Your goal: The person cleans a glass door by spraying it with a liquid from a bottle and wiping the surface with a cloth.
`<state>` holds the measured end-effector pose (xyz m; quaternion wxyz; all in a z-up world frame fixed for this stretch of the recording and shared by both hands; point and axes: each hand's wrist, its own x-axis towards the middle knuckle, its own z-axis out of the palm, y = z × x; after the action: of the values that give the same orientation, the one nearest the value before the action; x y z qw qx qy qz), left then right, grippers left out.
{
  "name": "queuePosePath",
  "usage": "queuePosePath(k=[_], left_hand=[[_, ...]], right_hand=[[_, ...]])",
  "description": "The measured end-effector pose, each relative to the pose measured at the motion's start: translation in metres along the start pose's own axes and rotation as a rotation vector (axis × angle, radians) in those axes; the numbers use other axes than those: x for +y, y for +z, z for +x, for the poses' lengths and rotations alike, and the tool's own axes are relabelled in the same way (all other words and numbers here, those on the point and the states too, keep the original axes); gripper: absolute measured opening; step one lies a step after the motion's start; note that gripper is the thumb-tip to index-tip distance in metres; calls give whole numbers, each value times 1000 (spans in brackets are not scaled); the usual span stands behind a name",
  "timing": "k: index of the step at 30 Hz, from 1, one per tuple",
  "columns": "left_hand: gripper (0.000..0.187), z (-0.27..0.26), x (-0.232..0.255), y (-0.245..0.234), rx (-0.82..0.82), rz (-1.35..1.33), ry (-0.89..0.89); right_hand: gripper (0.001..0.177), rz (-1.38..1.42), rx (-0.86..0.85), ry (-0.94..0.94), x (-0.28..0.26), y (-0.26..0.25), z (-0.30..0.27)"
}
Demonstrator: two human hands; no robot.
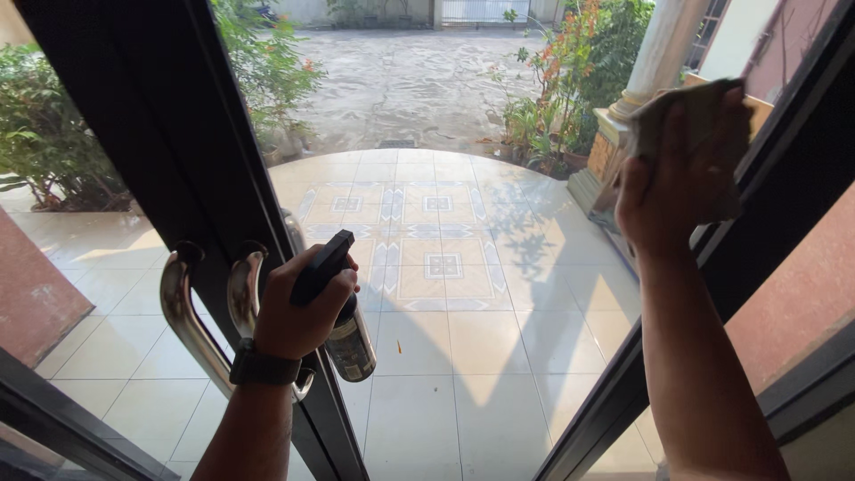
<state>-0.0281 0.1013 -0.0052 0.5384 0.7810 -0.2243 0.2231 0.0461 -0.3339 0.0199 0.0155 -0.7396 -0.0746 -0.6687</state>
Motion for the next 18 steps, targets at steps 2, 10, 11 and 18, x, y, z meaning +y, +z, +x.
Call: queuePosePath(k=[2,10,11,18], left_hand=[[15,1,2,-13,33,19,-2],[15,3,-3,-53,80,-14,-72],[15,5,-4,-55,80,-15,-67],[16,5,-12,-69,74,-3,-149]], right_hand=[[59,-81,48,72,-16,6,30],[58,2,-118,-121,-227,35,65],[60,84,-145,-211,-250,34,59],[48,134,-312,-763,-296,38,-11]])
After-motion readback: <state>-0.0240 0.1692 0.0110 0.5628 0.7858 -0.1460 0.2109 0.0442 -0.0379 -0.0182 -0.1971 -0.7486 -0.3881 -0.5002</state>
